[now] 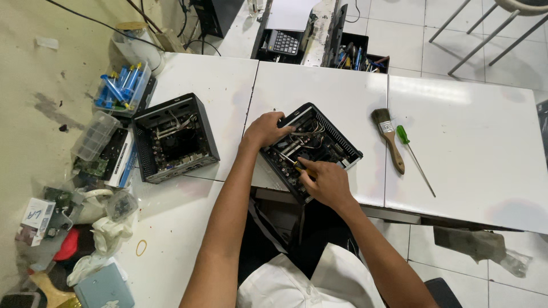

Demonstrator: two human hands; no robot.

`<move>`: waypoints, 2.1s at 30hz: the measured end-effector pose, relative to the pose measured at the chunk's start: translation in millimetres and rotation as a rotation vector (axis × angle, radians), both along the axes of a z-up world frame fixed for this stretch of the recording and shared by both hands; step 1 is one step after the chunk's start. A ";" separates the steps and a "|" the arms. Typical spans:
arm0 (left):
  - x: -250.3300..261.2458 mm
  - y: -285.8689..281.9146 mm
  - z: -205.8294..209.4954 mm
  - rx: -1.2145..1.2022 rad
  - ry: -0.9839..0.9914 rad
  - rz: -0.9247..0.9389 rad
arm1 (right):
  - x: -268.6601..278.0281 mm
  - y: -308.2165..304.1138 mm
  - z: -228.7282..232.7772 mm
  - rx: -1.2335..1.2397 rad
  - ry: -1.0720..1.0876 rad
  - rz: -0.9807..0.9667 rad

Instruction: The person works on a small computer case placed on a white table, using a screwdriver to tighten screws on the motherboard. They also connect internal wires and adjust components within the case.

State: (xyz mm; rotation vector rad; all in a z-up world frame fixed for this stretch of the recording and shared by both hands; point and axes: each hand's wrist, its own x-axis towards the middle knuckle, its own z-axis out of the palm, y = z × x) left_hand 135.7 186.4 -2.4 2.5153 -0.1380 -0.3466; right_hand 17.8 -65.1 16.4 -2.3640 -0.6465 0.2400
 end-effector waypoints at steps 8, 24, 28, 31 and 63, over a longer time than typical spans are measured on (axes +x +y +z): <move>-0.9 2.0 0.8 -0.005 0.011 0.010 | 1.3 0.7 -14.4 0.006 -0.033 -0.032; -1.3 1.7 3.0 -0.039 0.016 0.006 | -4.6 4.5 -4.7 0.013 -0.084 -0.085; 2.5 4.1 -5.3 -0.038 0.037 0.009 | -3.3 4.4 -2.9 -0.004 -0.064 -0.093; 4.4 5.2 -9.7 -0.055 0.024 0.013 | -4.5 4.0 -0.5 0.005 -0.039 -0.080; -4.2 3.1 6.0 -0.115 0.027 0.032 | -2.1 3.0 -7.9 0.018 -0.027 -0.061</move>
